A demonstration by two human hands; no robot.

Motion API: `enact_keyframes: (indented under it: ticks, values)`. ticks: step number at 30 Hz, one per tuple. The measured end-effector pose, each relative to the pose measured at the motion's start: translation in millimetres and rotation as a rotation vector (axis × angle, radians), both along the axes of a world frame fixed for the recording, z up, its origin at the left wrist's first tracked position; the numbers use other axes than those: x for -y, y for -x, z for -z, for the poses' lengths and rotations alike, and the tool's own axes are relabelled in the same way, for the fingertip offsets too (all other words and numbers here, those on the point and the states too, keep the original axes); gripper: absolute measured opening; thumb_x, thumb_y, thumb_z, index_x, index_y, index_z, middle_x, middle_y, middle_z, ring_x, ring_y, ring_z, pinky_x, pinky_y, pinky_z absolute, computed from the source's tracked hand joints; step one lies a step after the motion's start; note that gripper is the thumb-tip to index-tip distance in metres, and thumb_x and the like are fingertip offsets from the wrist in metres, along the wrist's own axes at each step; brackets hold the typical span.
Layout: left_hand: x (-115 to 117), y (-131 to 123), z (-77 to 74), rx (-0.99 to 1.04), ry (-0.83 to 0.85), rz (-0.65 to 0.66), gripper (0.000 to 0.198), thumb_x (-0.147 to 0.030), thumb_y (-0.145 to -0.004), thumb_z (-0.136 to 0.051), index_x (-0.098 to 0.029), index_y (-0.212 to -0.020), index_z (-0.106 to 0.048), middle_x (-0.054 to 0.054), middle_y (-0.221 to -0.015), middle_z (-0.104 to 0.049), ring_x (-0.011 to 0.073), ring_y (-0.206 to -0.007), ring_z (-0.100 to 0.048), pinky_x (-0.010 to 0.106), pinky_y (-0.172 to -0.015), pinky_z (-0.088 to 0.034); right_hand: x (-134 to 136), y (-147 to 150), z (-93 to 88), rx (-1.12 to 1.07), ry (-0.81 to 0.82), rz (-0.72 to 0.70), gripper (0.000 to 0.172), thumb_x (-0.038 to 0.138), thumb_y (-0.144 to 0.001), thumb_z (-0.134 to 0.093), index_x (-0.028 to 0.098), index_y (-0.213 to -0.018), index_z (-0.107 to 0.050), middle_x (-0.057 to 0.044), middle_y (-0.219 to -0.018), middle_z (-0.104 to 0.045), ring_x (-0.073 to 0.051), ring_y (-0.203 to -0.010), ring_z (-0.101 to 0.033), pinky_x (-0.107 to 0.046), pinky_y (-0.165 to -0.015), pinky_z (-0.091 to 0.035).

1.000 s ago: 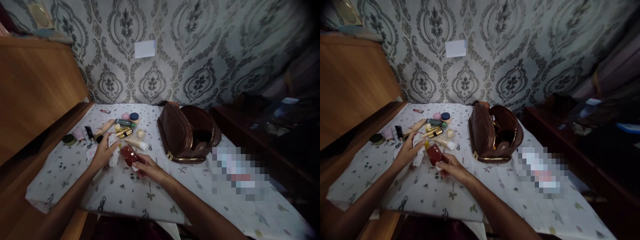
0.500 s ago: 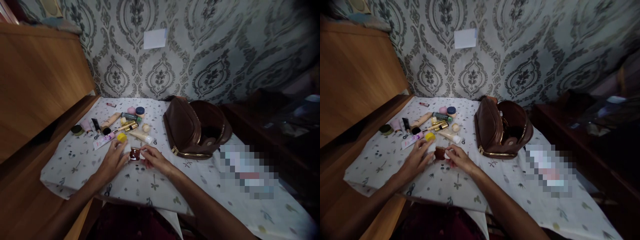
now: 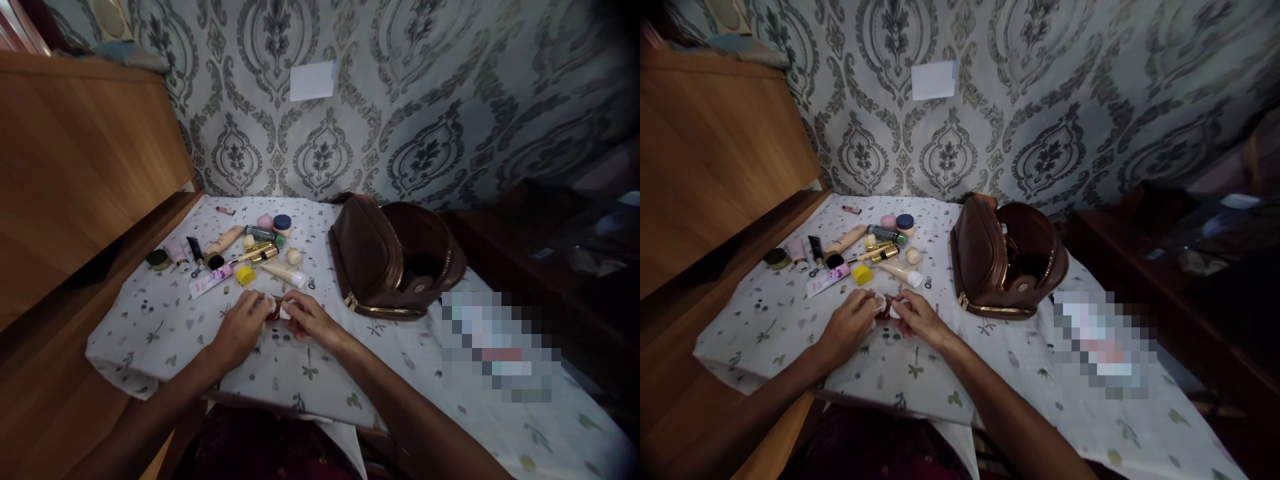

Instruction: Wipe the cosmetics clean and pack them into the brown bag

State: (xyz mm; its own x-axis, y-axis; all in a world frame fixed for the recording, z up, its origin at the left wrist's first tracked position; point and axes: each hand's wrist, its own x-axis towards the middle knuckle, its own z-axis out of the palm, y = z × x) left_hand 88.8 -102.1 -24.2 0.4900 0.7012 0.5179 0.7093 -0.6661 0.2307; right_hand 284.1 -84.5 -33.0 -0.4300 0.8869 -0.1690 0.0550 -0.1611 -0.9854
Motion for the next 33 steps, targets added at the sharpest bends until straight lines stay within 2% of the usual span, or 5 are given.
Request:
enact_keyframes:
  ticks: [3,8,20,29,33]
  values:
    - [-7.8,18.2,-2.8,0.083,0.046,-0.078,0.022,-0.021,-0.099,-0.041,-0.02,-0.102,-0.063,0.006,-0.097,-0.056,0.0198,-0.091,-0.056,0.032,-0.08,-0.051,0.6,-0.4,-1.2,-0.008,0.012,0.006,0.051,0.069,-0.076,-0.062,0.021,-0.089,-0.052,0.007,-0.057,-0.057,-0.007,-0.038,-0.046,-0.019,-0.035,-0.028]
    - [-14.1,31.5,-6.1,0.229,0.145,-0.087,0.019,-0.024,-0.099,-0.044,-0.019,-0.099,-0.063,0.003,-0.092,-0.056,0.0183,-0.085,-0.058,0.032,-0.078,-0.051,0.3,-0.2,-0.5,-0.017,0.029,0.023,0.052,0.07,-0.074,-0.062,0.021,-0.089,-0.051,0.006,-0.058,-0.058,-0.007,-0.038,-0.046,-0.018,-0.034,-0.027]
    - [11.3,-3.4,3.8,0.048,-0.066,0.009,0.022,-0.019,-0.1,-0.041,-0.022,-0.109,-0.061,0.006,-0.099,-0.058,0.0197,-0.095,-0.057,0.031,-0.079,-0.053,0.6,1.9,1.5,-0.012,-0.027,0.017,0.054,0.069,-0.074,-0.063,0.02,-0.092,-0.052,0.006,-0.058,-0.058,-0.008,-0.038,-0.047,-0.02,-0.036,-0.032]
    - [10.5,38.1,5.2,0.095,0.028,-0.052,0.021,-0.017,-0.098,-0.042,-0.021,-0.111,-0.059,0.004,-0.1,-0.055,0.0178,-0.091,-0.058,0.03,-0.078,-0.053,-0.1,0.8,2.4,-0.031,-0.01,0.028,0.047,0.066,-0.079,-0.061,0.021,-0.089,-0.053,0.004,-0.062,-0.059,-0.008,-0.04,-0.048,-0.02,-0.037,-0.028]
    - [4.3,48.5,-0.2,0.238,0.127,-0.104,0.017,-0.021,-0.098,-0.047,-0.021,-0.11,-0.059,0.004,-0.098,-0.058,0.0181,-0.092,-0.06,0.032,-0.082,-0.052,4.7,0.9,0.4,0.038,-0.16,0.015,0.044,0.061,-0.084,-0.06,0.021,-0.103,-0.058,0.005,-0.06,-0.055,-0.01,-0.045,-0.049,-0.022,-0.043,-0.032]
